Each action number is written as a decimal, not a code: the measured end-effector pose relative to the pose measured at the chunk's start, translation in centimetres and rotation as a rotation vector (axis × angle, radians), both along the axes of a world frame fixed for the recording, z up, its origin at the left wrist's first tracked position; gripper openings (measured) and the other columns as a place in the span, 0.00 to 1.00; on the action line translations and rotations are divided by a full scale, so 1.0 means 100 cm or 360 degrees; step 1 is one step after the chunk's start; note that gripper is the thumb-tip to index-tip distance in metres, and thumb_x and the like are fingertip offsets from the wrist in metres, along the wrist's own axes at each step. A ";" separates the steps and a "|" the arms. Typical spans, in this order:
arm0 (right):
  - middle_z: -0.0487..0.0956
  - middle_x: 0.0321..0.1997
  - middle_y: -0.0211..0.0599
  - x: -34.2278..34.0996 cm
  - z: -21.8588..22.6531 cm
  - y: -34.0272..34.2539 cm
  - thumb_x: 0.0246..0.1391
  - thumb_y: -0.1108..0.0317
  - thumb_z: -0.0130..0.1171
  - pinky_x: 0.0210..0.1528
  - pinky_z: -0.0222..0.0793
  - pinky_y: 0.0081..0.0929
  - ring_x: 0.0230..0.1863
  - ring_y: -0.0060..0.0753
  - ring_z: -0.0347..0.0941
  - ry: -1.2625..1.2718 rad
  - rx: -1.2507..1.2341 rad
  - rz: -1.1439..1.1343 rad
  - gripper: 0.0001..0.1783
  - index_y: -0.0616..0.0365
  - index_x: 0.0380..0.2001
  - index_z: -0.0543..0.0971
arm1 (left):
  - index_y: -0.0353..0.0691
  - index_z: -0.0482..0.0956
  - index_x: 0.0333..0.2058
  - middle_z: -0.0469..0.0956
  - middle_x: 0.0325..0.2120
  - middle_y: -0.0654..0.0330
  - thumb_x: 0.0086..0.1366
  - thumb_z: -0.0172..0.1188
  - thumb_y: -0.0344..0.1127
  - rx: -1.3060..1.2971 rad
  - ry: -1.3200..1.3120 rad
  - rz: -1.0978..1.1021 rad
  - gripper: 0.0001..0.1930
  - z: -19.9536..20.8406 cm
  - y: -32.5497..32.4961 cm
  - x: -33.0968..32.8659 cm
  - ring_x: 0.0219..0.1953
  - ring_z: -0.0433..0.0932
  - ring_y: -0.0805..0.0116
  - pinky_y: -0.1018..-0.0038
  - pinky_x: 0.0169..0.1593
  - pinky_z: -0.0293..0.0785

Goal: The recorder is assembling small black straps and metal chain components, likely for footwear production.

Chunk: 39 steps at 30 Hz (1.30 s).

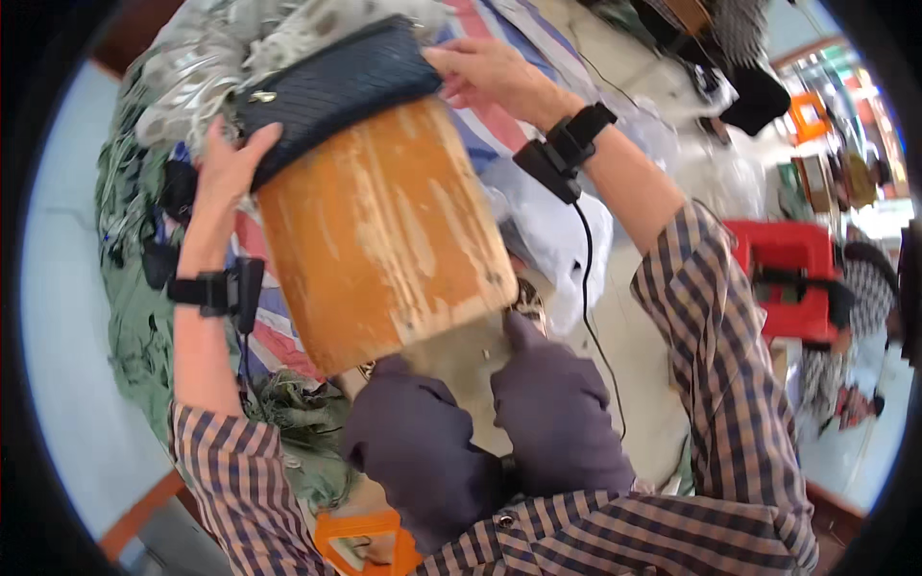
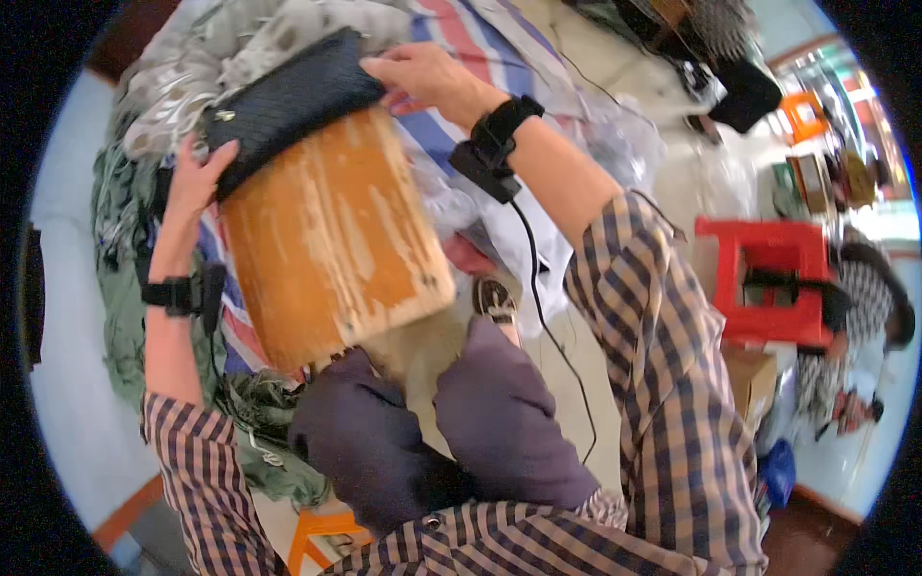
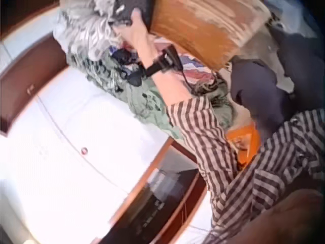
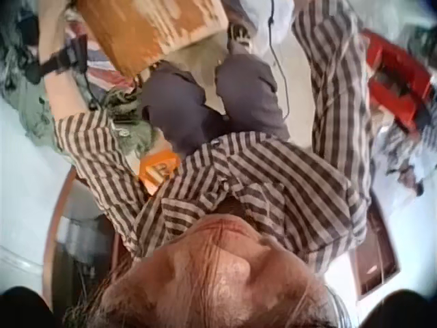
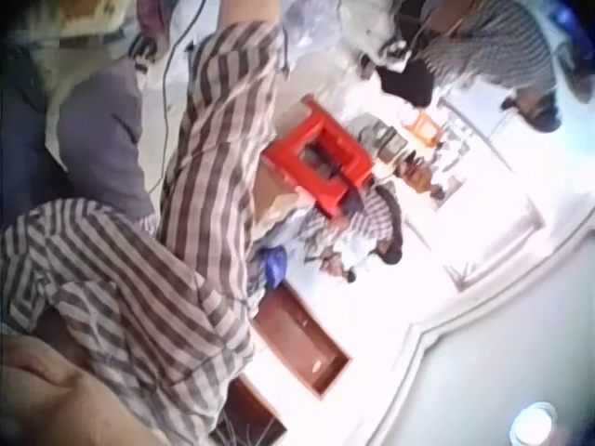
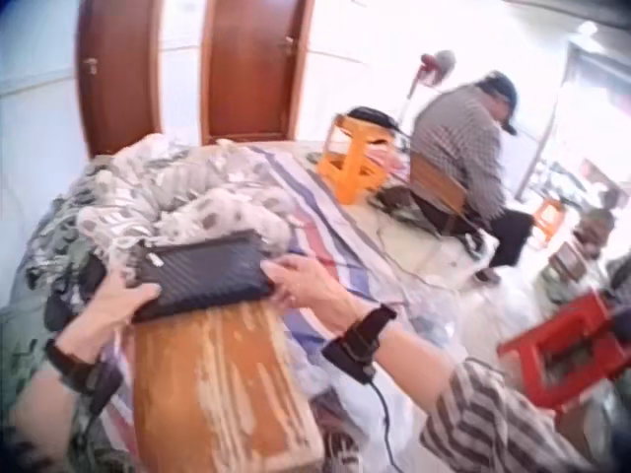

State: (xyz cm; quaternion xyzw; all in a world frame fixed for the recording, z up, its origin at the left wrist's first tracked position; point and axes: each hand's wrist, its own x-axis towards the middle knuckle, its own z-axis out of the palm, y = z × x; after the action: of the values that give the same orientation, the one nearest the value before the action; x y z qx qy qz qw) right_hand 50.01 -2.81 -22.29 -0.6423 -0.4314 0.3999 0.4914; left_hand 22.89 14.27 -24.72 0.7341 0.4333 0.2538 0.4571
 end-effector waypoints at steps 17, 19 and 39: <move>0.72 0.47 0.44 -0.074 -0.233 -0.341 0.44 0.56 0.63 0.46 0.69 0.39 0.49 0.41 0.70 0.0549 -0.0933 -0.1345 0.29 0.64 0.44 0.70 | 0.33 0.65 0.53 0.75 0.42 0.54 0.57 0.62 0.45 -0.0434 0.0442 -0.0924 0.30 0.133 -0.294 -0.030 0.46 0.74 0.65 0.71 0.51 0.68; 0.74 0.44 0.41 -0.068 -0.248 -0.345 0.46 0.59 0.62 0.44 0.70 0.35 0.45 0.36 0.71 0.1000 -0.0592 -0.1438 0.23 0.63 0.42 0.71 | 0.32 0.65 0.53 0.75 0.42 0.53 0.56 0.63 0.49 -0.0400 0.0384 -0.0913 0.33 0.137 -0.304 -0.026 0.46 0.74 0.64 0.71 0.52 0.68; 0.74 0.32 0.19 0.004 -0.105 -0.431 0.54 0.67 0.53 0.42 0.67 0.18 0.33 0.12 0.68 0.0850 -0.0043 -0.0768 0.07 0.55 0.34 0.76 | 0.34 0.60 0.57 0.68 0.51 0.55 0.60 0.56 0.34 -0.0453 0.0244 -0.0888 0.28 0.113 -0.335 0.013 0.53 0.69 0.63 0.71 0.55 0.65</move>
State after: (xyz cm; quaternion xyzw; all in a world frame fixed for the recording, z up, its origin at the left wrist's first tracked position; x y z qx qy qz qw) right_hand 50.38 -45.88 -32.79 -0.6049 -0.1182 0.4318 0.6586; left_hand 24.19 -19.24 -13.41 0.7702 0.2795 -0.0005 0.5733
